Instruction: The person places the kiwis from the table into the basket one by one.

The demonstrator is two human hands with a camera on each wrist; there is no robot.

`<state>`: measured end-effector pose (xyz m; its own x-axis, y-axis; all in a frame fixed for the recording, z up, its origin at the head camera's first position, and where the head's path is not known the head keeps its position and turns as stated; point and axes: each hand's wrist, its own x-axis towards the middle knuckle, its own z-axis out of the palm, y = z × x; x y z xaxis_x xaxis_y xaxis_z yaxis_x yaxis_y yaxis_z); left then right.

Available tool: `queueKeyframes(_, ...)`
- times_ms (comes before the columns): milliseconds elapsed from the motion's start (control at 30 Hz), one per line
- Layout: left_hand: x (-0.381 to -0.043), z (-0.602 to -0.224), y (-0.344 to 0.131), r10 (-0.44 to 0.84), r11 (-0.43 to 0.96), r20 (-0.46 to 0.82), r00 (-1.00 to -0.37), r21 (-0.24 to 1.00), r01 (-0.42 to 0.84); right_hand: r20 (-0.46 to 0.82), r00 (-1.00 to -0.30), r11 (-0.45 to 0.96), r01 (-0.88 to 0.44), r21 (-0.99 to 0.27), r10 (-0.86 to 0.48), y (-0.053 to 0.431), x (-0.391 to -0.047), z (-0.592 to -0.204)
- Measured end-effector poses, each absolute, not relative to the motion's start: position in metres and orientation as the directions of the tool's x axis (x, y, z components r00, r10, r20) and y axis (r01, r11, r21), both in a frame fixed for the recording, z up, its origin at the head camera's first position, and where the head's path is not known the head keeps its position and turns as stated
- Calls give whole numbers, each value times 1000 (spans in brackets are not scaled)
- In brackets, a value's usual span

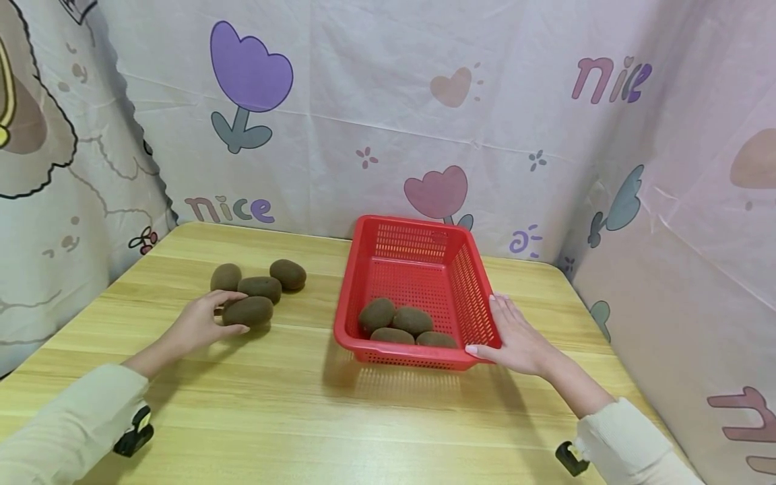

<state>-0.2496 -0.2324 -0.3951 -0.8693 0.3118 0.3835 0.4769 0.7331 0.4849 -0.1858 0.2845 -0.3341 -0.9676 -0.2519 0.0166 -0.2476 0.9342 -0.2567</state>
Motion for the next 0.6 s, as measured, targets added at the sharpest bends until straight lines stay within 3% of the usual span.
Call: queueKeyframes(600, -262, -360, -203, 354, 719, 431, -830, 443, 536, 17, -967, 932, -251, -260, -256, 285, -186, -335)
